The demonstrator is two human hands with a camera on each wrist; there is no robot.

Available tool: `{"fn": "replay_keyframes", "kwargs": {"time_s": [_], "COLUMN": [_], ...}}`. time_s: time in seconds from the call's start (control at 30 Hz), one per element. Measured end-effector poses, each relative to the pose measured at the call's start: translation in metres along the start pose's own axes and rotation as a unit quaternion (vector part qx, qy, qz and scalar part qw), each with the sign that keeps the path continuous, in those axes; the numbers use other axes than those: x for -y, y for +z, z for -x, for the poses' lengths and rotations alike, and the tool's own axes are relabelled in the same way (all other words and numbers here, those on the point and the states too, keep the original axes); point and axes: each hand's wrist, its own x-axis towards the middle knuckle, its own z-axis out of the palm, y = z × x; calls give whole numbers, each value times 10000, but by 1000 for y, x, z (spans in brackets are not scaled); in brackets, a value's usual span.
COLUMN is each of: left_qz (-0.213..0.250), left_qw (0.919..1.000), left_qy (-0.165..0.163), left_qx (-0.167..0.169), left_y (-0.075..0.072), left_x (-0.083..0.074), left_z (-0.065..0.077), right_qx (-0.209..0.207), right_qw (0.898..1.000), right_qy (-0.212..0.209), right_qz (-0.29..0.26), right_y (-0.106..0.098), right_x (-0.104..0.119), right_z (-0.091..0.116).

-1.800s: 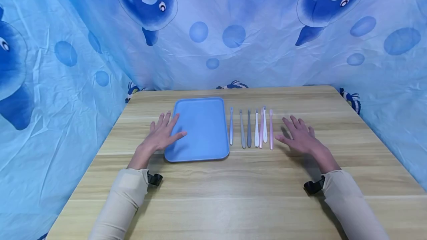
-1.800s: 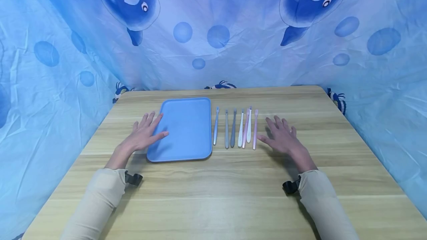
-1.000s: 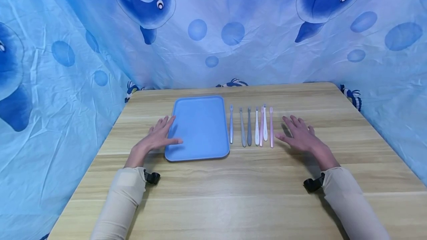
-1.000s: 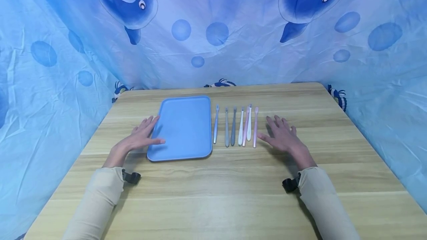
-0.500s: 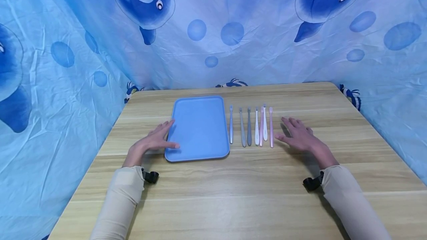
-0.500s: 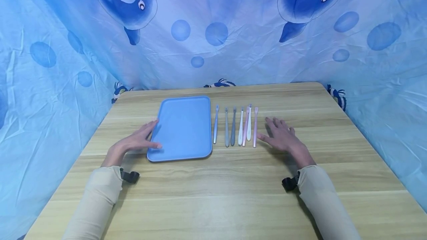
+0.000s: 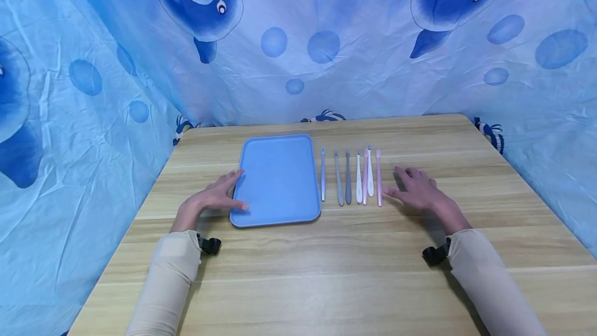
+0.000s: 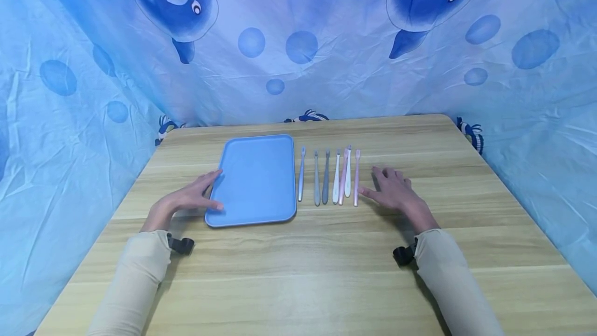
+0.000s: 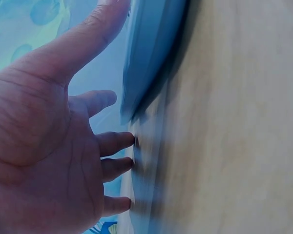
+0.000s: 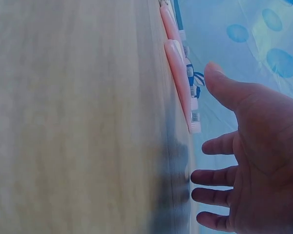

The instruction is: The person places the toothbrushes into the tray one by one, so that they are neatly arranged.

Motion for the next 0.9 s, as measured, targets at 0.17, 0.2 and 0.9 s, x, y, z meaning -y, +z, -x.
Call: {"fn": "replay_keyframes", "kwargs": {"time_s": [0.17,0.2,0.9], "left_qz": [34,36,27], "left_qw": [10000,9999,9996], "left_qy": [85,105,147], "left_qx": [26,29,240], "left_y": [-2,-3,-8], "left_x": [2,1,7], "left_z": [1,2,-1], "right_qx": [20,28,187], "right_qw": [10000,10000,9995], "right_qy": [9,6,-130], "right_qz": [39,29,-222], "right_y": [0,0,2], "right_x": [-1,-1,-1], "right_z": [-2,-2,-13]}}
